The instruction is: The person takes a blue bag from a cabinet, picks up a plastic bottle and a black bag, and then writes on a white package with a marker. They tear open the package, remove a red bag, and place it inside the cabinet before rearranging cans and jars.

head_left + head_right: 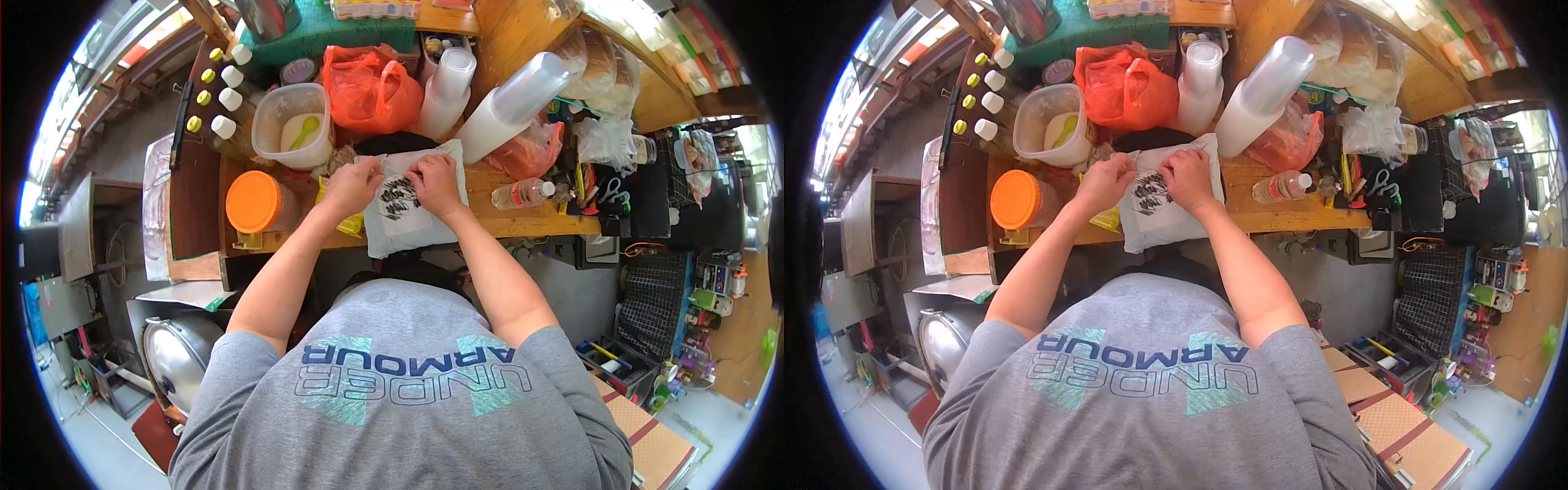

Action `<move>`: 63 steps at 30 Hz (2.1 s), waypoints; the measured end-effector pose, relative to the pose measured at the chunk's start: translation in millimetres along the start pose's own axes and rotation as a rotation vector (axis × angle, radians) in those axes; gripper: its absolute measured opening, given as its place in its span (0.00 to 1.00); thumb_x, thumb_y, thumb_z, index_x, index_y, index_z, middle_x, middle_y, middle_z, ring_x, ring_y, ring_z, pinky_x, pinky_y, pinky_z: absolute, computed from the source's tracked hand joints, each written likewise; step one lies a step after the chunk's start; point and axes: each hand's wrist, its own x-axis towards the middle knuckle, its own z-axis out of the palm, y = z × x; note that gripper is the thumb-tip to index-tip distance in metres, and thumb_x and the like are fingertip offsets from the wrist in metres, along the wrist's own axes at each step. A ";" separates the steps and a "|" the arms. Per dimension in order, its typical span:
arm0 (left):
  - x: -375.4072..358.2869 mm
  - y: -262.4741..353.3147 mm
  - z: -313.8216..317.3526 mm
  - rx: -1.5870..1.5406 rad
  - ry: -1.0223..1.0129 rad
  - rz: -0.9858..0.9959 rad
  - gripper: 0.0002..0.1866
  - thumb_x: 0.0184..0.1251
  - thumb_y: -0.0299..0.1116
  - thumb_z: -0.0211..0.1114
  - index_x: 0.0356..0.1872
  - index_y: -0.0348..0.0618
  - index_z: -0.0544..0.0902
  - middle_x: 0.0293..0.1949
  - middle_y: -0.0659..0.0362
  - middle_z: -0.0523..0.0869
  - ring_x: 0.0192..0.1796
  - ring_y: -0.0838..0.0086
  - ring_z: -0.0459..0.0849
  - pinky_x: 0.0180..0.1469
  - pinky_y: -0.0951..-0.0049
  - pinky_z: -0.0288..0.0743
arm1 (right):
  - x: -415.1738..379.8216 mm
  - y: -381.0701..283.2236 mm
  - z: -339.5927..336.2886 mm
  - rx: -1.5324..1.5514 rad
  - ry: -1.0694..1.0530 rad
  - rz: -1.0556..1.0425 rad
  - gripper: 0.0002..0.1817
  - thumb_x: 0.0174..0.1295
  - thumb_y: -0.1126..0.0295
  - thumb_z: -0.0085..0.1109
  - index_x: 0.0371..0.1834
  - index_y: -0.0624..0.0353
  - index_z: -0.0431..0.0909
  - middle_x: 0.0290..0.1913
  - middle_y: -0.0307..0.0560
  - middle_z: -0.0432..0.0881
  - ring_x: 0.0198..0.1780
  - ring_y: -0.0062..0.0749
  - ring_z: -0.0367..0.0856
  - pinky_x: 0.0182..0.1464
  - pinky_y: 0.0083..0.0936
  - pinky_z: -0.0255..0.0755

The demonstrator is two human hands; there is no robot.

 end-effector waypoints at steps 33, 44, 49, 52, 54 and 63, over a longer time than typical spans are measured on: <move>-140.1 147.6 -59.9 -1.449 -0.082 -0.131 0.12 0.72 0.29 0.62 0.32 0.31 0.86 0.27 0.52 0.87 0.26 0.70 0.86 0.32 0.72 0.80 | 15.8 -91.4 -203.8 0.732 -0.078 0.277 0.14 0.70 0.64 0.63 0.39 0.68 0.83 0.27 0.36 0.82 0.28 0.15 0.71 0.30 0.21 0.68; -153.3 200.2 -37.5 -1.553 -0.125 0.047 0.10 0.70 0.25 0.62 0.30 0.30 0.86 0.25 0.45 0.87 0.22 0.62 0.86 0.24 0.68 0.80 | -25.6 -95.4 -280.0 0.766 -0.121 0.277 0.11 0.72 0.67 0.61 0.38 0.66 0.82 0.32 0.30 0.80 0.34 0.10 0.70 0.36 0.13 0.65; -152.6 208.8 -31.4 -1.503 -0.187 0.058 0.09 0.68 0.25 0.63 0.28 0.31 0.85 0.27 0.45 0.87 0.22 0.63 0.86 0.24 0.68 0.80 | -43.5 -86.4 -290.6 0.808 -0.106 0.301 0.11 0.72 0.67 0.61 0.39 0.66 0.82 0.33 0.30 0.81 0.35 0.10 0.70 0.37 0.12 0.66; -149.9 213.1 -27.4 -1.474 -0.215 0.076 0.10 0.68 0.26 0.64 0.28 0.31 0.85 0.27 0.45 0.87 0.22 0.63 0.86 0.24 0.68 0.80 | -51.5 -80.3 -294.2 0.789 -0.056 0.290 0.13 0.70 0.64 0.63 0.39 0.67 0.84 0.29 0.38 0.85 0.31 0.14 0.75 0.35 0.20 0.71; -147.9 218.6 -24.9 -1.468 -0.222 0.083 0.10 0.68 0.26 0.64 0.28 0.31 0.86 0.26 0.46 0.87 0.22 0.64 0.86 0.25 0.68 0.80 | -55.7 -77.2 -298.0 0.778 -0.052 0.304 0.13 0.70 0.64 0.63 0.39 0.67 0.84 0.30 0.38 0.85 0.31 0.14 0.75 0.35 0.19 0.71; -142.4 229.7 -18.6 -1.364 -0.259 0.094 0.11 0.65 0.28 0.64 0.27 0.31 0.86 0.26 0.47 0.87 0.21 0.67 0.85 0.24 0.71 0.79 | -70.3 -68.6 -309.3 0.796 -0.029 0.337 0.13 0.70 0.64 0.63 0.39 0.67 0.83 0.31 0.37 0.85 0.32 0.13 0.74 0.35 0.18 0.70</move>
